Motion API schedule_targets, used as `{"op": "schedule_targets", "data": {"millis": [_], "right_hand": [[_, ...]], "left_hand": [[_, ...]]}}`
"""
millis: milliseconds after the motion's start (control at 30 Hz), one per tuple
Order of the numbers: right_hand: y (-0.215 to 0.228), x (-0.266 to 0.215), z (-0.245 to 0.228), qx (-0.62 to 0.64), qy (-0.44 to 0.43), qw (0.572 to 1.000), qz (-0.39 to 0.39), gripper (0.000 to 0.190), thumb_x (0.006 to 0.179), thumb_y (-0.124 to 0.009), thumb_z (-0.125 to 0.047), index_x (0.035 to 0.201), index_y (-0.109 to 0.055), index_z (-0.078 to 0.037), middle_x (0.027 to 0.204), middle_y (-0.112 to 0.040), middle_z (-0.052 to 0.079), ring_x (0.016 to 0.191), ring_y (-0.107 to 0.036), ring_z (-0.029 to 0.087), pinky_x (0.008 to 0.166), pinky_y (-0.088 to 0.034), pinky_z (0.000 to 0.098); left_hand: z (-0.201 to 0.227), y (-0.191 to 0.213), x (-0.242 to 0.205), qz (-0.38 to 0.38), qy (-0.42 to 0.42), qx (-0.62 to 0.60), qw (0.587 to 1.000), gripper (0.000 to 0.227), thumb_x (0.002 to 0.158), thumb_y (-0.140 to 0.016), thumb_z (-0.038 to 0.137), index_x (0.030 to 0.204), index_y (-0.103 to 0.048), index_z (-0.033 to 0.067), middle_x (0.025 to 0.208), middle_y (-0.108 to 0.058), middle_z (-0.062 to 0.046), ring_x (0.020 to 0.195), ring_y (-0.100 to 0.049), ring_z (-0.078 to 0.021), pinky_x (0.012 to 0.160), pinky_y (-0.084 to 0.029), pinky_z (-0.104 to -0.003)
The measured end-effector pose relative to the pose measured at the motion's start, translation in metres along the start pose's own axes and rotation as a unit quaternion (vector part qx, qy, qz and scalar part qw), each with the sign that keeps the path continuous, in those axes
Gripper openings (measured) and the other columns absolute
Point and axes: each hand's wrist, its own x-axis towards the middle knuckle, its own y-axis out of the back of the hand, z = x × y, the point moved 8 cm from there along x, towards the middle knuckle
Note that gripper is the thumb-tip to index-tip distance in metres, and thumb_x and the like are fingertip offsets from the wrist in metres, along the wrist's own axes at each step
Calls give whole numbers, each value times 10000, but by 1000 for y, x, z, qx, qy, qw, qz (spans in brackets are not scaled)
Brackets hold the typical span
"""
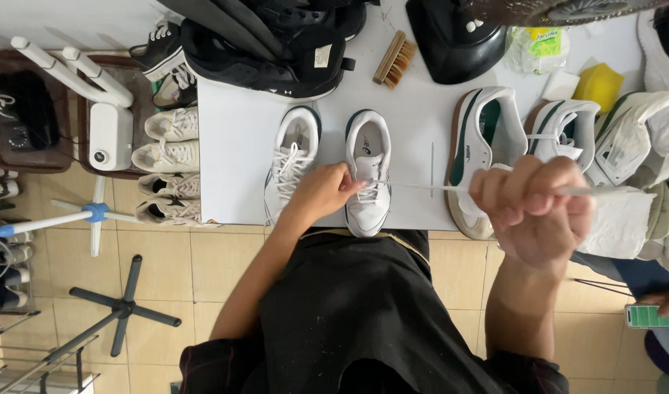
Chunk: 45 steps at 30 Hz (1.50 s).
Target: The person threads a white shoelace through the eyelets of a white sneaker placed on a white table. They repeatedly pull and adjust the lace through the eyelets, working on one shoe while other shoes and cleaning tools remain nearby.
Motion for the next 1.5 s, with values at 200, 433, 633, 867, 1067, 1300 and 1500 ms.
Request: {"op": "schedule_targets", "data": {"millis": [200, 433, 633, 867, 1067, 1300, 1500], "right_hand": [[68, -34, -16, -112, 112, 958, 239, 66, 1234, -643, -303, 1246, -690, -258, 1096, -692, -128, 561, -378, 7, 484, -299, 224], [-7, -29, 135, -563, -21, 826, 30, 65, 962, -940, -174, 967, -875, -176, 858, -765, 4, 714, -759, 222, 614, -572, 345], [-20, -63, 205, -714, 11, 699, -28, 209, 1121, -708, -229, 960, -770, -110, 1005, -557, 33, 748, -661, 286, 629, -474, 399], [-10, -64, 227, -696, -7, 717, -24, 236, 1106, -731, -237, 894, -724, -134, 1000, -472, 10, 765, -639, 287, 695, -437, 390], [-8, -56, 220, -673, -173, 707, -129, 280, 1166, -587, -353, 1124, -700, -100, 1185, -564, 16, 1010, -710, 294, 864, -475, 439], [5, -63, 222, -632, -253, 720, -134, 340, 1196, -495, -416, 1096, -717, -179, 1216, -619, -4, 1033, -721, 322, 816, -524, 475], [15, -32, 203, -594, -265, 759, -39, 257, 1187, -600, -346, 1125, -758, -153, 1168, -645, 39, 977, -684, 355, 843, -531, 506]], "left_hand": [[-11, -17, 7, 58, 1, -51, 997, 302, 1077, -636, 397, 940, -638, 127, 879, -754, -29, 774, -726, -297, 695, -531, -474], [-11, -1, 3, 29, -116, -208, 971, 268, 1075, -606, 281, 907, -623, 72, 756, -668, -136, 800, -703, -299, 737, -567, -435], [-27, -25, 30, -7, -146, -181, 973, 199, 1063, -609, 198, 975, -638, 21, 779, -653, -188, 789, -689, -349, 719, -555, -456], [-12, -7, 15, -29, -152, -166, 974, 261, 1059, -676, 256, 983, -651, 8, 820, -685, -208, 813, -681, -355, 730, -551, -477], [1, 13, -10, 25, -229, -40, 972, 200, 1141, -520, 113, 1085, -693, 28, 929, -715, -248, 892, -728, -471, 780, -598, -518], [-123, 95, -119, 177, -399, -598, 672, 239, 1147, -500, 293, 963, -588, 167, 784, -534, -33, 701, -531, -160, 677, -533, -310], [-55, 51, -107, -58, -407, -580, 703, 366, 916, -733, 335, 649, -595, 127, 564, -588, -53, 486, -510, -188, 489, -433, -346]]}}
